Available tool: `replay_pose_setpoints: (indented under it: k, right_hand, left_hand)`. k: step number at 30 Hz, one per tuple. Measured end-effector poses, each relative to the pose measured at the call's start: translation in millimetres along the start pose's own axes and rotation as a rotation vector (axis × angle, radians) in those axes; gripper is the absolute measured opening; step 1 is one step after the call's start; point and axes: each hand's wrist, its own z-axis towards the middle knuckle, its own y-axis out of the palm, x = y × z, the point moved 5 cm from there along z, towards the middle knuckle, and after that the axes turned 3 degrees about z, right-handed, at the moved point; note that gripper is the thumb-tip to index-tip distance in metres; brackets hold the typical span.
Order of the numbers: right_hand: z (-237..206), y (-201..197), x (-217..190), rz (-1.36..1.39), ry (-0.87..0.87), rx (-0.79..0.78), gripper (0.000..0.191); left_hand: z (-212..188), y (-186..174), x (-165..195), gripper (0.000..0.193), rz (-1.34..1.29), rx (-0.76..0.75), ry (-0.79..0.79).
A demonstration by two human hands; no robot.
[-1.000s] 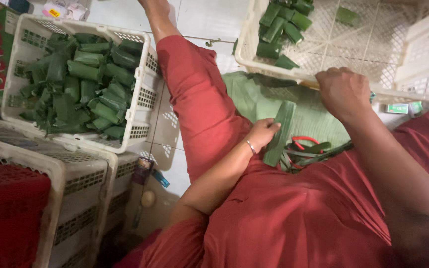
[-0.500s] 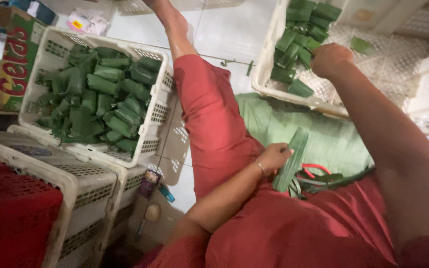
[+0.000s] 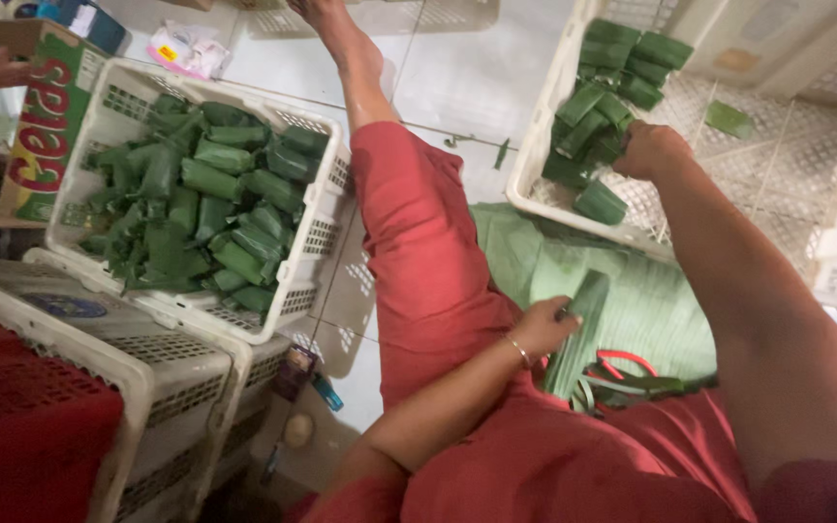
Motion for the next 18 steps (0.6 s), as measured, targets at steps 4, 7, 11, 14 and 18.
replay_pose_setpoints:
  k: [4,7,11,14,18]
  right_hand:
    - [-32,-8,17,0.578,0.058,-0.158,0.048]
    - [-78,-36,25,0.589,-0.039,-0.068,0.048]
    - [-178,-48,19,0.401,-0.172,0.149,0.048]
    - [-260,-18,-10,0.42,-0.299,0.197,0.045]
    - [-318,5,-45,0.288,-0.543,0.466,0.03]
  left_hand:
    - [0,-12,3,0.032,0.066,0.042,0.051]
    - [2,-17,-3,0.028,-0.028,0.072,0.007]
    - [-5,-13,5,0.023,-0.448,0.008,-0.013]
    - [-19,-13,23,0.023,-0.763,-0.104,-0.126]
    - [-41,-7,65,0.034,-1.12,-0.35,-0.114]
